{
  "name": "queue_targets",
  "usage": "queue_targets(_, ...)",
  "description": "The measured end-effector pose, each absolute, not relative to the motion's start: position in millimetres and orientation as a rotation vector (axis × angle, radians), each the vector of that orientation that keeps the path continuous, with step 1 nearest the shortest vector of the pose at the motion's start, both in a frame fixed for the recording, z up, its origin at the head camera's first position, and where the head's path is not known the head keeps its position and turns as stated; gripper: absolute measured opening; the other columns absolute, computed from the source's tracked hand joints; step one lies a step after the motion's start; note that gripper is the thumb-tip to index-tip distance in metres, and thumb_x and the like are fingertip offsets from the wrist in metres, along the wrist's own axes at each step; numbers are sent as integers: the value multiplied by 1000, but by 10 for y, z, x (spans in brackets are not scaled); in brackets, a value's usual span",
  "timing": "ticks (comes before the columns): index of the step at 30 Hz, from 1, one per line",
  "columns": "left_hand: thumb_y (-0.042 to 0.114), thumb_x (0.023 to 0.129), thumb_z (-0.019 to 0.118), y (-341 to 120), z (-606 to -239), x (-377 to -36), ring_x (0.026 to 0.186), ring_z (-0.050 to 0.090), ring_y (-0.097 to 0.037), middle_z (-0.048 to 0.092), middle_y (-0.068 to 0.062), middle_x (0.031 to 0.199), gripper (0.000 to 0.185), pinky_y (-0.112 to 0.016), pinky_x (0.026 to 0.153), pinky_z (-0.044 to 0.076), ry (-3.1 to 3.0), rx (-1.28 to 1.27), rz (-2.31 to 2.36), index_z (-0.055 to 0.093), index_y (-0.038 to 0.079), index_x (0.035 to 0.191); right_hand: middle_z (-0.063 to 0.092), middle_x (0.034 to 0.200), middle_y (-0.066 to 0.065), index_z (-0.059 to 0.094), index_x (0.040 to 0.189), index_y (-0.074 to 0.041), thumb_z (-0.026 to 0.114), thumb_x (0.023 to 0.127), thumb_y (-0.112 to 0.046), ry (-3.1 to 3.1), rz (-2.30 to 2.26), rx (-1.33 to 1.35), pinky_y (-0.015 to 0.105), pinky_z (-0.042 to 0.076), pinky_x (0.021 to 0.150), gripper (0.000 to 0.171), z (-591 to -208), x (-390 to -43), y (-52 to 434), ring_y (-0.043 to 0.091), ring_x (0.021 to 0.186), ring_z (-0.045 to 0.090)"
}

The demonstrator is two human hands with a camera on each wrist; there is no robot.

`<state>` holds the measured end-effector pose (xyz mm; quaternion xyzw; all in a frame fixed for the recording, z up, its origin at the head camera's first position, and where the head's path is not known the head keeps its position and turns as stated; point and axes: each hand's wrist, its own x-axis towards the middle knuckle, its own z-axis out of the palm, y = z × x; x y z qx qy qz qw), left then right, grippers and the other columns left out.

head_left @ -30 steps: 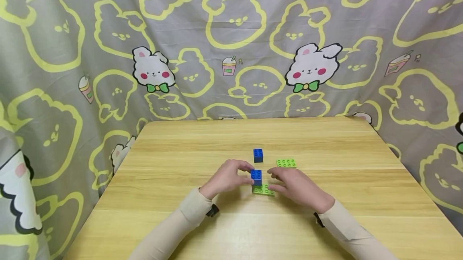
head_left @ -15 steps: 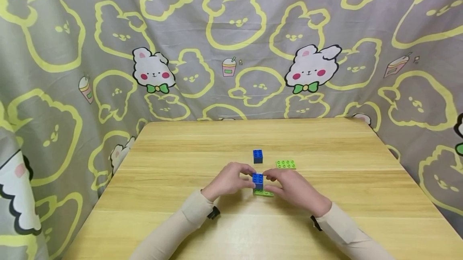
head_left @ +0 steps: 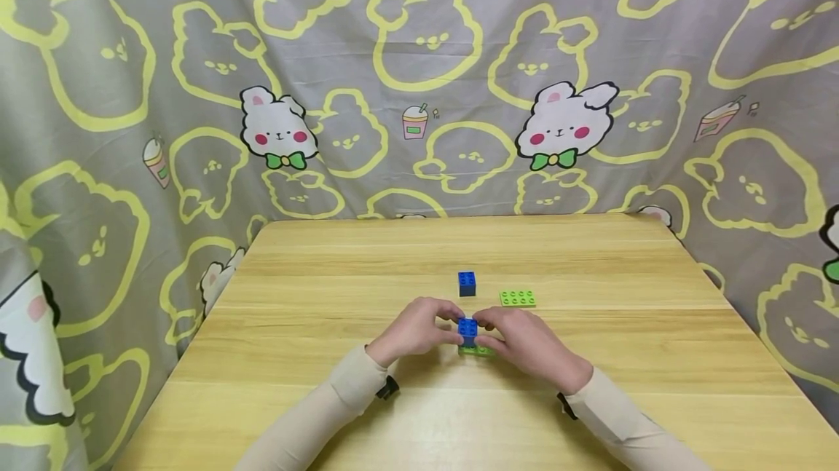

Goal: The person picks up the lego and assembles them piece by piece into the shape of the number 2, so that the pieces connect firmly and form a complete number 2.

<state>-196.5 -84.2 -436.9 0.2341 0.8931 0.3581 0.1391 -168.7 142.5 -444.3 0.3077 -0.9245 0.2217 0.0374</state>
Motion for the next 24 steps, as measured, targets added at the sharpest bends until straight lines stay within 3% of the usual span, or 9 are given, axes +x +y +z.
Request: queue_targets(24,27,88,83,-851,-4387,-1953,108,70,-19,75,5,112,30,-41,96,55,2587,687,1004,76,17,115,75,104,-6,74,116,-14,73,96,-25,-2835,735,984,31,58,79,23,-4469,-1714,1409,9,91,69)
